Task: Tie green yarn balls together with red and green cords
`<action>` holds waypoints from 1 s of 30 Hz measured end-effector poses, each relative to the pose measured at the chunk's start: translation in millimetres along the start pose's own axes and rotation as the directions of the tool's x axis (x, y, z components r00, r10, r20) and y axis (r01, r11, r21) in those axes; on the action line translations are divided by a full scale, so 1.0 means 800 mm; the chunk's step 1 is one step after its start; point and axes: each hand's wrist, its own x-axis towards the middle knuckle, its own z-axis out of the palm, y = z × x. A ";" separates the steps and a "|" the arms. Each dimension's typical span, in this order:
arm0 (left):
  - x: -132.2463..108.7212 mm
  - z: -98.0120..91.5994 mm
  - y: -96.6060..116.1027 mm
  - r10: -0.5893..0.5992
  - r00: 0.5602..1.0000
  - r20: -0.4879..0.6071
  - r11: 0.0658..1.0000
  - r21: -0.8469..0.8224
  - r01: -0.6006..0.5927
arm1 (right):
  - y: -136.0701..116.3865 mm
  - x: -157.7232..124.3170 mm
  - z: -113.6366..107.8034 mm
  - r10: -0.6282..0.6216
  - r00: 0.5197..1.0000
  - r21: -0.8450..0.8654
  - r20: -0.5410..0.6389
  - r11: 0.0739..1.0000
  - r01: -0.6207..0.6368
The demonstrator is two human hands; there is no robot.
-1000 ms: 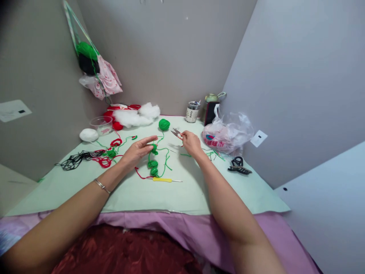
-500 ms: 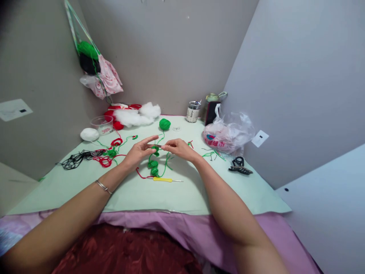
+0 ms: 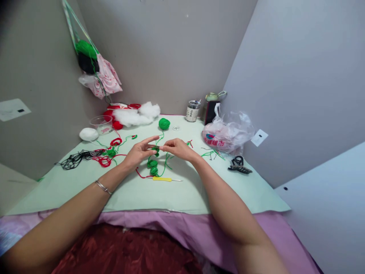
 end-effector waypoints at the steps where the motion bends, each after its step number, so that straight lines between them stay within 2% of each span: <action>1: 0.000 0.000 0.000 -0.003 1.000 0.006 1.000 -0.001 0.003 | 0.001 0.001 0.002 -0.006 1.000 -0.009 -0.002 1.000 0.006; 8: 0.000 0.002 0.002 -0.020 1.000 0.018 1.000 -0.013 0.020 | 0.004 0.004 0.005 0.008 1.000 -0.033 -0.024 0.999 -0.009; 13: 0.000 -0.001 0.002 -0.035 0.999 -0.012 0.999 -0.014 0.035 | 0.004 0.000 -0.007 0.026 0.996 -0.040 -0.080 0.999 -0.029; 15: 0.001 -0.005 0.001 -0.041 0.997 -0.064 0.999 0.023 0.043 | 0.011 0.001 -0.016 0.096 0.975 -0.144 -0.203 0.981 -0.127; 16: 0.002 -0.007 0.000 -0.042 0.995 -0.096 0.998 0.042 0.046 | 0.016 0.001 -0.020 0.138 0.943 -0.223 -0.304 0.951 -0.212; 18: 0.005 -0.011 -0.002 -0.036 0.988 -0.150 0.996 0.079 0.049 | 0.027 0.003 -0.025 0.177 0.857 -0.382 -0.484 0.838 -0.389; 19: 0.006 -0.013 -0.004 -0.029 0.986 -0.167 0.994 0.096 0.046 | 0.031 0.003 -0.025 0.157 0.839 -0.461 -0.520 0.776 -0.431; 20: 0.007 -0.014 -0.006 -0.021 0.985 -0.173 0.993 0.112 0.041 | 0.035 0.004 -0.024 0.132 0.843 -0.528 -0.521 0.727 -0.439; 21: 0.008 -0.016 -0.008 -0.013 0.985 -0.172 0.991 0.128 0.036 | 0.037 0.004 -0.021 0.117 0.867 -0.575 -0.485 0.704 -0.417; 23: 0.011 -0.017 -0.013 0.011 0.987 -0.162 0.985 0.174 0.017 | 0.037 0.006 -0.011 0.140 0.933 -0.638 -0.330 0.695 -0.330; 25: 0.012 -0.018 -0.018 0.063 0.985 -0.162 0.963 0.268 -0.018 | 0.034 0.008 0.002 0.158 0.970 -0.692 -0.184 0.680 -0.242; 28: 0.014 -0.019 -0.023 0.130 0.982 -0.135 0.914 0.400 -0.066 | 0.027 0.014 0.021 0.151 0.982 -0.811 -0.110 0.558 -0.176; 30: 0.014 -0.019 -0.024 0.143 0.982 -0.122 0.894 0.441 -0.076 | 0.023 0.019 0.030 0.143 0.984 -0.849 -0.101 0.503 -0.161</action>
